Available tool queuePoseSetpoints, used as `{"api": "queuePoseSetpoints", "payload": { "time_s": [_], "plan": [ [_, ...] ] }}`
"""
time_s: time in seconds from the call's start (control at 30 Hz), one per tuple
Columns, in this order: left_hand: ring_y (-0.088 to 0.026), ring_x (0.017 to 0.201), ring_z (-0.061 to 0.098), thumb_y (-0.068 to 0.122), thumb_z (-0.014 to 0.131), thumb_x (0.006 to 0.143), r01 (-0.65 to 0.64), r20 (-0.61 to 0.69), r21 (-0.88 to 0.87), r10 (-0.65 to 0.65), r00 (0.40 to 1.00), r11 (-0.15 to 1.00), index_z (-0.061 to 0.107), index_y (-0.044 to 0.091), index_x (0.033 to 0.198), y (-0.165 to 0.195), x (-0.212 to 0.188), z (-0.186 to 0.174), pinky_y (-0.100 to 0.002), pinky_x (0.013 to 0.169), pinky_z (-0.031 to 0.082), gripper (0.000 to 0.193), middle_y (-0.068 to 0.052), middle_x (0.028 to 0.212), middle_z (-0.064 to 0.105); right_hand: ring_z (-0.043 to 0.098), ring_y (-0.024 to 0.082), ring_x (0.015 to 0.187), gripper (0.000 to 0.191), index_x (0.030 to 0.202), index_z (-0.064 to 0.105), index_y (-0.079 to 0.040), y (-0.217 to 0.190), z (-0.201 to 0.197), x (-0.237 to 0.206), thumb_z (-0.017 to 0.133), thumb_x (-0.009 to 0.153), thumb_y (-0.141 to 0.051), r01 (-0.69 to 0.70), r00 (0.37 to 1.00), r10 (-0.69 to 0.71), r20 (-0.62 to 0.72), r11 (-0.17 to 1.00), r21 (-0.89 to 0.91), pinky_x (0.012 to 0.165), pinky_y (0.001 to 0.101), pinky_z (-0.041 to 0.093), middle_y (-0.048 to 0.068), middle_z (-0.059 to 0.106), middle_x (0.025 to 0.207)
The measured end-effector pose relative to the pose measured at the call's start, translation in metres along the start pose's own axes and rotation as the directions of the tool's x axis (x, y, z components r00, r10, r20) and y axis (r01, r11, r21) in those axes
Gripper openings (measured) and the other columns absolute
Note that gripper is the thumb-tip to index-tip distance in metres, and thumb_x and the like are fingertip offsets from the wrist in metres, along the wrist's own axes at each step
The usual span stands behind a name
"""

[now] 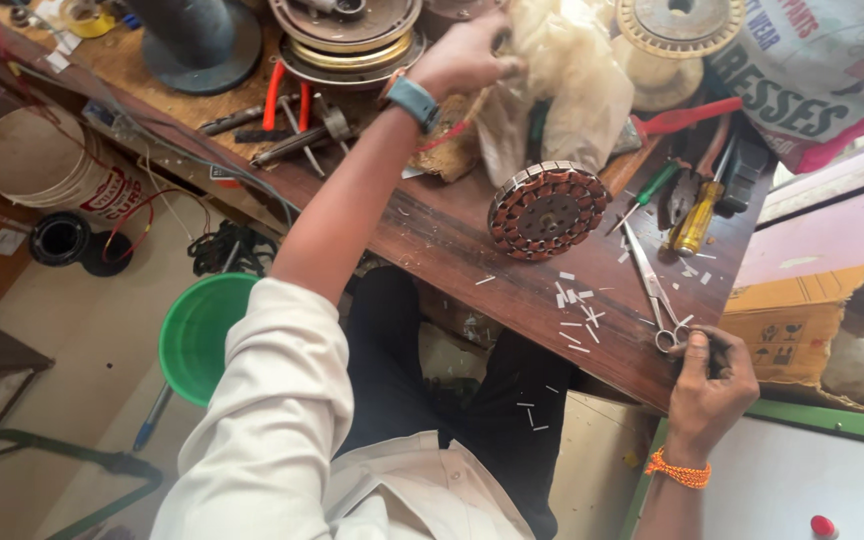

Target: The person inserts small white insulating pieces into the slots of a motor stator, using a green-handled screwdriver to press them in. They cut the pieces to size with scissors and repeatedly adjust the stator on the workbench.

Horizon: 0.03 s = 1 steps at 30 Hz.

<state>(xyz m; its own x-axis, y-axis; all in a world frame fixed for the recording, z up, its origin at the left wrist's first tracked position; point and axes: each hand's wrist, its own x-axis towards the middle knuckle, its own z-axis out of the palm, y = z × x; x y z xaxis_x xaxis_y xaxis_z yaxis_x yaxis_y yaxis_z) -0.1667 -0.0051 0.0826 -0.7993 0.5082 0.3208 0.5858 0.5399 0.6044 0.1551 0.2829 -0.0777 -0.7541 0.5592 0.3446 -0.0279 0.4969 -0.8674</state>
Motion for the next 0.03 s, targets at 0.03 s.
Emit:
{"api": "queuePoseSetpoints", "payload": {
  "time_s": [0.03],
  "plan": [
    [-0.028,0.101,0.071,0.041,0.084,0.084,0.104,0.146,-0.056,-0.095,0.985,0.993,0.066,0.005,0.123,-0.0015,0.0009,0.0011,-0.039,0.088,0.056,0.056,-0.018,0.114,0.073,0.068,0.014,0.085,0.008,0.114,0.065,0.006,-0.0007,0.0001,0.0003,0.063,0.11,-0.001,-0.004,1.0,0.004,0.002,1.0,-0.013,0.079,0.0257,0.054,0.009,0.069,0.099]
  ]
}}
